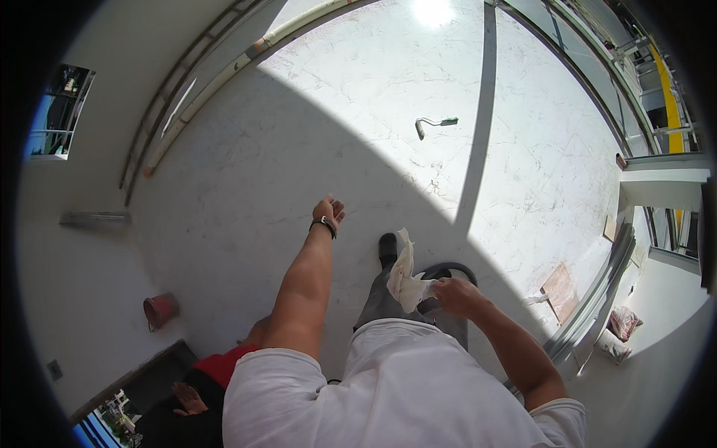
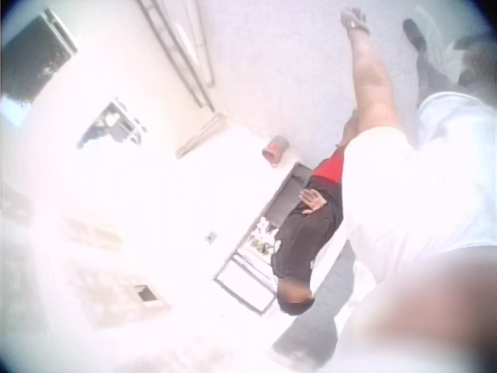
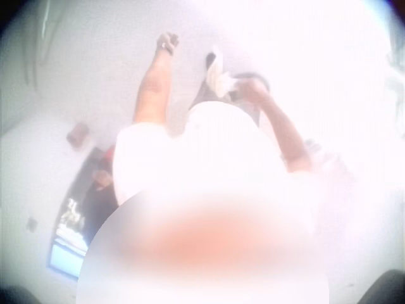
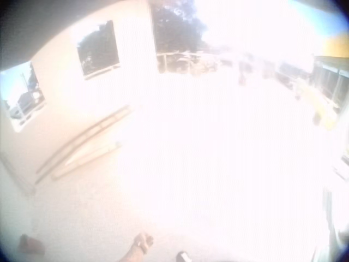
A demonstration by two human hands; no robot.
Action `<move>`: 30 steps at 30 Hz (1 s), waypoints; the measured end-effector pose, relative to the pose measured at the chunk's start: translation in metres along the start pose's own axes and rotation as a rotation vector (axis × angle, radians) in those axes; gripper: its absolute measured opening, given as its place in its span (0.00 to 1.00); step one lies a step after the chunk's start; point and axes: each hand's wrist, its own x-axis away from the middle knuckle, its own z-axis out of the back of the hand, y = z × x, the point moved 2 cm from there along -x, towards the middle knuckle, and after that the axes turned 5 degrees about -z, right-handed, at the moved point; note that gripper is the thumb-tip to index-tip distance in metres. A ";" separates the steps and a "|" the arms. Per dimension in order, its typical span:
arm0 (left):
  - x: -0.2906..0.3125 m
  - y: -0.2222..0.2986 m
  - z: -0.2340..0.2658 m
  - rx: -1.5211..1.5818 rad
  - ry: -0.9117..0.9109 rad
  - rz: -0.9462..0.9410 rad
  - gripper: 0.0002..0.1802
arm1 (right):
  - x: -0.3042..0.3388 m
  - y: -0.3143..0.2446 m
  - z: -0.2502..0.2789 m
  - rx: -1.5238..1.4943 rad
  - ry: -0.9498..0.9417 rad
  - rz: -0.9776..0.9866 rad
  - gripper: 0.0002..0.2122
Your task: The person uses an angle grinder to cut a circular hole in a tiled floor. They adjust the position of the pipe fitting and continue cutting until the hole is complete, then stand up and move away.
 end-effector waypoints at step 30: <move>0.054 0.035 -0.049 -2.298 -0.255 -0.985 0.18 | -0.065 0.066 -0.031 0.120 0.450 0.194 0.12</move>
